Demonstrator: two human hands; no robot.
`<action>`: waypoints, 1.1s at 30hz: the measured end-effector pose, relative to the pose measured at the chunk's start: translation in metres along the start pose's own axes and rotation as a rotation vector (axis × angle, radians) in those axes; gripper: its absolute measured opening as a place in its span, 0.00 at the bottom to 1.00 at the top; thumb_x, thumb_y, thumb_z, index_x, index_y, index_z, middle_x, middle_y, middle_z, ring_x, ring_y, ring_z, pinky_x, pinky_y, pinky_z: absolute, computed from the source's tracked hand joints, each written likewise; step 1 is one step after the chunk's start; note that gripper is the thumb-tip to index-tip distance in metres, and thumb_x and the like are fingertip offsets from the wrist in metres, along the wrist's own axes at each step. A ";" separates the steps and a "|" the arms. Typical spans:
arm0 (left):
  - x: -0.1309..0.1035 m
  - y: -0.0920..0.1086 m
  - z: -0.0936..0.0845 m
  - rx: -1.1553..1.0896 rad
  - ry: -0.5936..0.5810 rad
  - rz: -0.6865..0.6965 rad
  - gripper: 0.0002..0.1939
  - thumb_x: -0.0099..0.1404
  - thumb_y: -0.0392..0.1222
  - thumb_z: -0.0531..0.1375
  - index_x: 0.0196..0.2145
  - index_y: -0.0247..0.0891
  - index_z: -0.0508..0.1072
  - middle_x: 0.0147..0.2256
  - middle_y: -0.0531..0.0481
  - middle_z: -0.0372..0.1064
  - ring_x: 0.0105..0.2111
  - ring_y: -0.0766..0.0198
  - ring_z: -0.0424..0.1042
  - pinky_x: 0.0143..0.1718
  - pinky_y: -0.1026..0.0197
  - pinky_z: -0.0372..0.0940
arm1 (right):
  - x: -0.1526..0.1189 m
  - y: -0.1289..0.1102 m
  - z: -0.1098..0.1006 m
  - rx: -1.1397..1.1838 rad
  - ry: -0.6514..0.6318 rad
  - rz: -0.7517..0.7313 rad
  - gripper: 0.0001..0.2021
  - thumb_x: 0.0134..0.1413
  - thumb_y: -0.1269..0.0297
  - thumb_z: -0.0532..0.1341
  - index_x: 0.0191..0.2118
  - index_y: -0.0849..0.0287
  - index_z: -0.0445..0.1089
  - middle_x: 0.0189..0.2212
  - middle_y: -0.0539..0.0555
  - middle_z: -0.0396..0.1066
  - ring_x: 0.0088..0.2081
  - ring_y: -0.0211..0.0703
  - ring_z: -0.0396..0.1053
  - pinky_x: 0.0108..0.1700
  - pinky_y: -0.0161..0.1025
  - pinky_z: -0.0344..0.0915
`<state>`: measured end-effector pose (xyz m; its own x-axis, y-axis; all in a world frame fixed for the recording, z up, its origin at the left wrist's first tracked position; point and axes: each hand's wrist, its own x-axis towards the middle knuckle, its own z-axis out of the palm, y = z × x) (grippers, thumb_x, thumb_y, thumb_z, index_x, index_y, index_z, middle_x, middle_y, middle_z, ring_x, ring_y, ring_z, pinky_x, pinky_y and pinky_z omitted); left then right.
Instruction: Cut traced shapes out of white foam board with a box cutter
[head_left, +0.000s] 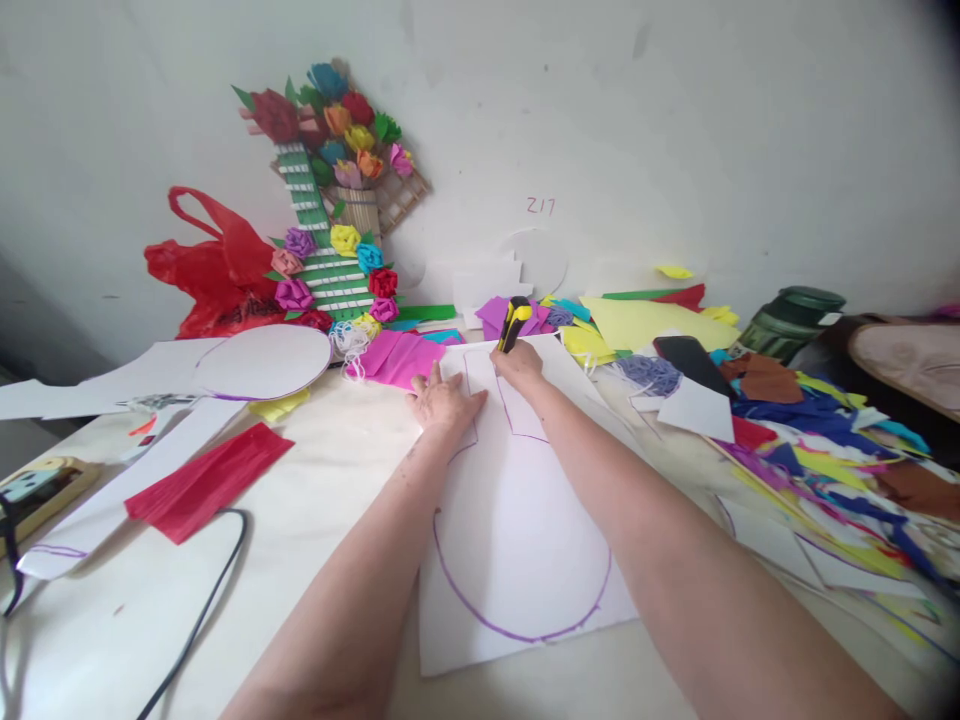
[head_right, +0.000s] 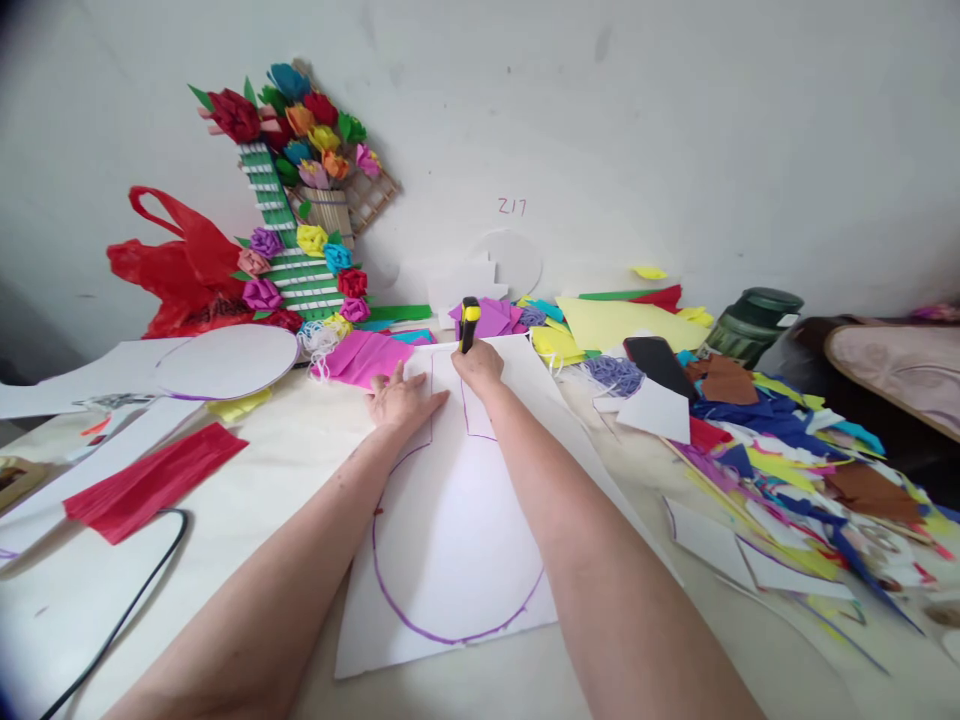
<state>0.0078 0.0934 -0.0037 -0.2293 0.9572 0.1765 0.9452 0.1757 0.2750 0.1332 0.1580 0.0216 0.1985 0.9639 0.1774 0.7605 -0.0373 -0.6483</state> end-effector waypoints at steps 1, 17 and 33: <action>0.000 0.001 0.000 0.014 -0.012 0.027 0.32 0.53 0.67 0.51 0.52 0.54 0.68 0.63 0.56 0.47 0.62 0.44 0.41 0.56 0.41 0.49 | 0.000 0.003 0.000 0.025 0.003 0.005 0.12 0.46 0.60 0.57 0.35 0.60 0.72 0.34 0.57 0.75 0.42 0.47 0.72 0.43 0.36 0.64; 0.008 -0.001 0.008 0.101 -0.144 0.321 0.35 0.61 0.66 0.37 0.62 0.52 0.52 0.65 0.56 0.41 0.64 0.45 0.35 0.58 0.33 0.35 | -0.011 0.024 0.015 0.293 0.136 0.088 0.13 0.48 0.57 0.55 0.31 0.60 0.72 0.26 0.56 0.74 0.34 0.45 0.73 0.38 0.37 0.67; 0.007 -0.001 0.009 0.106 -0.142 0.314 0.35 0.61 0.67 0.38 0.62 0.53 0.52 0.65 0.57 0.41 0.64 0.46 0.36 0.59 0.34 0.36 | -0.012 0.022 0.013 0.121 0.095 -0.008 0.15 0.51 0.56 0.54 0.34 0.60 0.73 0.32 0.57 0.75 0.42 0.47 0.72 0.44 0.37 0.65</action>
<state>0.0067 0.1022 -0.0110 0.1040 0.9893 0.1019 0.9850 -0.1166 0.1272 0.1399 0.1492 -0.0042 0.2550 0.9346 0.2482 0.6833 0.0075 -0.7301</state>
